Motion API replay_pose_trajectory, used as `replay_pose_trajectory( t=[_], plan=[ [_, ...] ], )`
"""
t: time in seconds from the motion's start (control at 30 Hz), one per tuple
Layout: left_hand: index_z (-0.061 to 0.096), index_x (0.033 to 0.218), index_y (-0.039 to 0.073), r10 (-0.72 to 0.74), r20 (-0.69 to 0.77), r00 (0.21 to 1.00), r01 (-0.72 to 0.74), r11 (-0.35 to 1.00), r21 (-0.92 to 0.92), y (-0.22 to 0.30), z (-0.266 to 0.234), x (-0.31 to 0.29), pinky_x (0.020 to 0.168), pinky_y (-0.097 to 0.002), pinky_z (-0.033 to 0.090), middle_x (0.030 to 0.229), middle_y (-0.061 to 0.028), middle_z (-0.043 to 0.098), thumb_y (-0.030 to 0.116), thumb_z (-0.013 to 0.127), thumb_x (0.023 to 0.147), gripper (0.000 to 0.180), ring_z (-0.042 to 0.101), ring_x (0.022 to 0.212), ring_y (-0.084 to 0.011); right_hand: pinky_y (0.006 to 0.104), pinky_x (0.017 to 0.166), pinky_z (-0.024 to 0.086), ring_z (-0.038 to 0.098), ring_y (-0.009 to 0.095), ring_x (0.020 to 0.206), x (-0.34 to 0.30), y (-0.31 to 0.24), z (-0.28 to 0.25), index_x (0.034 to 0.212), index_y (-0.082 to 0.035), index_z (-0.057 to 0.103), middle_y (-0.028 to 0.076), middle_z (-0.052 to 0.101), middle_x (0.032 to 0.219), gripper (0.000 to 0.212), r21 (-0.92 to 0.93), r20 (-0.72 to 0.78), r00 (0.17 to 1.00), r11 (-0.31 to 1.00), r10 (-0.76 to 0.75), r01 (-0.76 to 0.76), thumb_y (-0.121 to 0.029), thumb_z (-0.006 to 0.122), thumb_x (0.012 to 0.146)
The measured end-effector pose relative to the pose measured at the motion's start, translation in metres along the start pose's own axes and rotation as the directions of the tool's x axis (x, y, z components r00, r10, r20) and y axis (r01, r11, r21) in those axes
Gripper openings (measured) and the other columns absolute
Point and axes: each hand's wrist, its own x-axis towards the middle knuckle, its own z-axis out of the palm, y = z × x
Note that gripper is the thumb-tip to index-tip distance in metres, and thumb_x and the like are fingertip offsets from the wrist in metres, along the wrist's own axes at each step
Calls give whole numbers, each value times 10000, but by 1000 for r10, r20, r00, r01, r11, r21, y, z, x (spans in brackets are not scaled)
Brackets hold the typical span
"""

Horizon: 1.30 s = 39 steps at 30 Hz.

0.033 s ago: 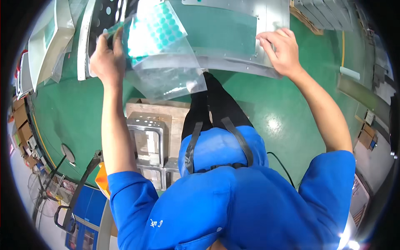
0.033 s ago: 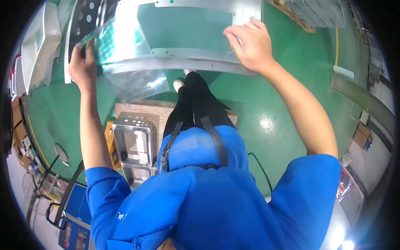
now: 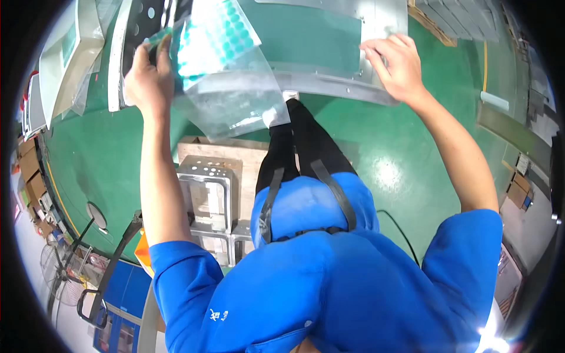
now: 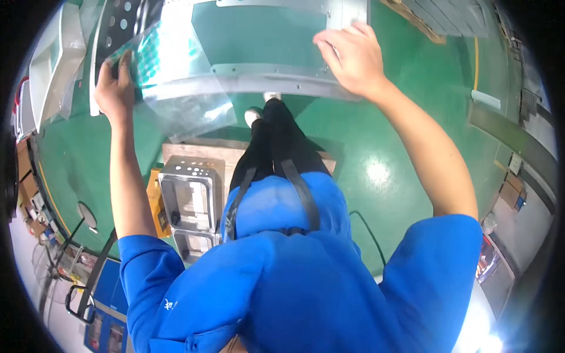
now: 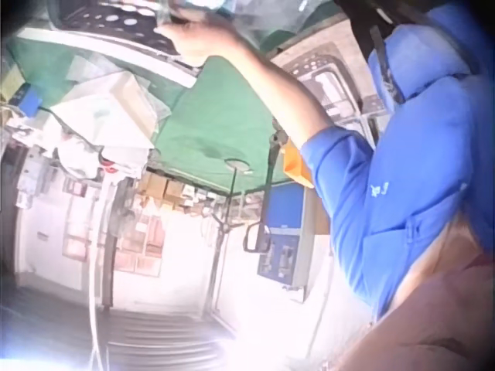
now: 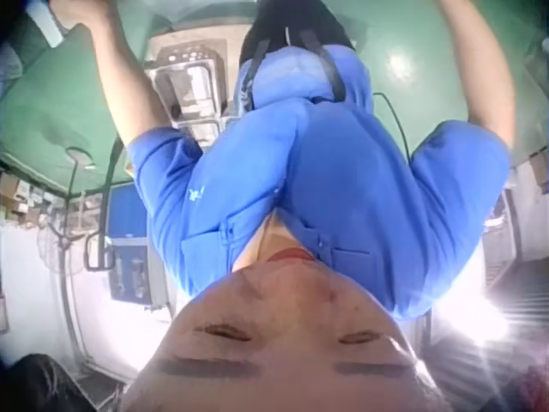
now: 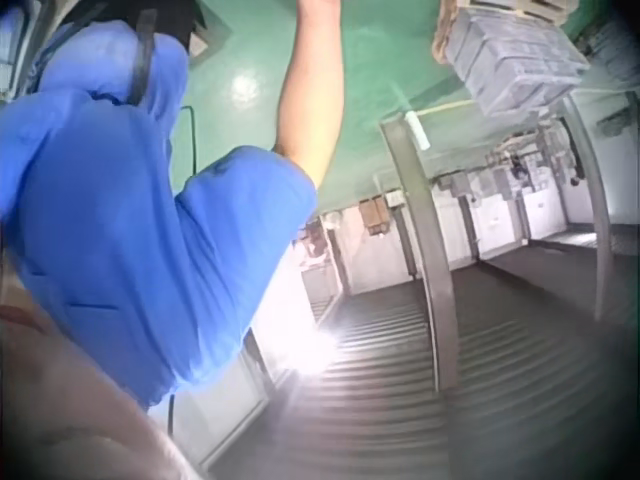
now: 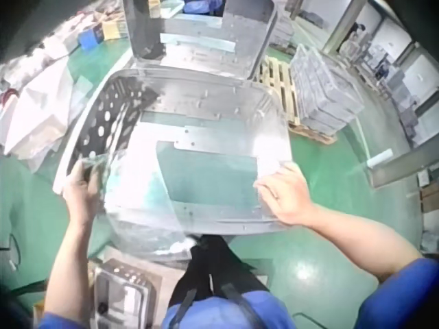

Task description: Applying green circular labels to the interior and exterior surfaces of metal housings.

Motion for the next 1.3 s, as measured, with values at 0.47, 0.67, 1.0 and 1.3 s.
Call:
replay_pose_trajectory(
  t=[0.47,0.67,1.0,1.3],
  plan=[
    [596,825,121,-29,71,997,12,975,223,-2,1,7,581,-441,423,732,-162,605,451,531,771,340,572,684,-363,359,914,277,528,205,808,-11,10,-3,857,-136,575,56,569,710,254,-35,151,989,999,-3,9,-302,383,864],
    [545,644,29,-163,151,975,198,946,-257,-3,-8,18,447,-230,324,534,17,471,256,655,760,278,374,492,-52,373,946,264,525,227,772,-12,12,-7,823,-115,561,89,548,641,274,89,194,981,995,18,-35,-309,374,874],
    [556,642,48,-6,164,987,62,939,-338,-3,-14,15,468,-185,266,551,77,403,230,646,772,241,319,526,-23,378,905,287,518,246,765,-15,13,3,763,-98,565,65,572,675,252,-20,-28,996,997,-81,81,-280,416,854],
    [607,765,40,-11,105,994,30,983,-181,2,-6,8,527,-209,373,612,-10,568,258,630,776,221,465,558,-49,345,869,308,519,205,708,-16,13,2,765,-99,574,34,568,664,213,22,-18,993,992,-120,121,-240,436,844]
  ],
)
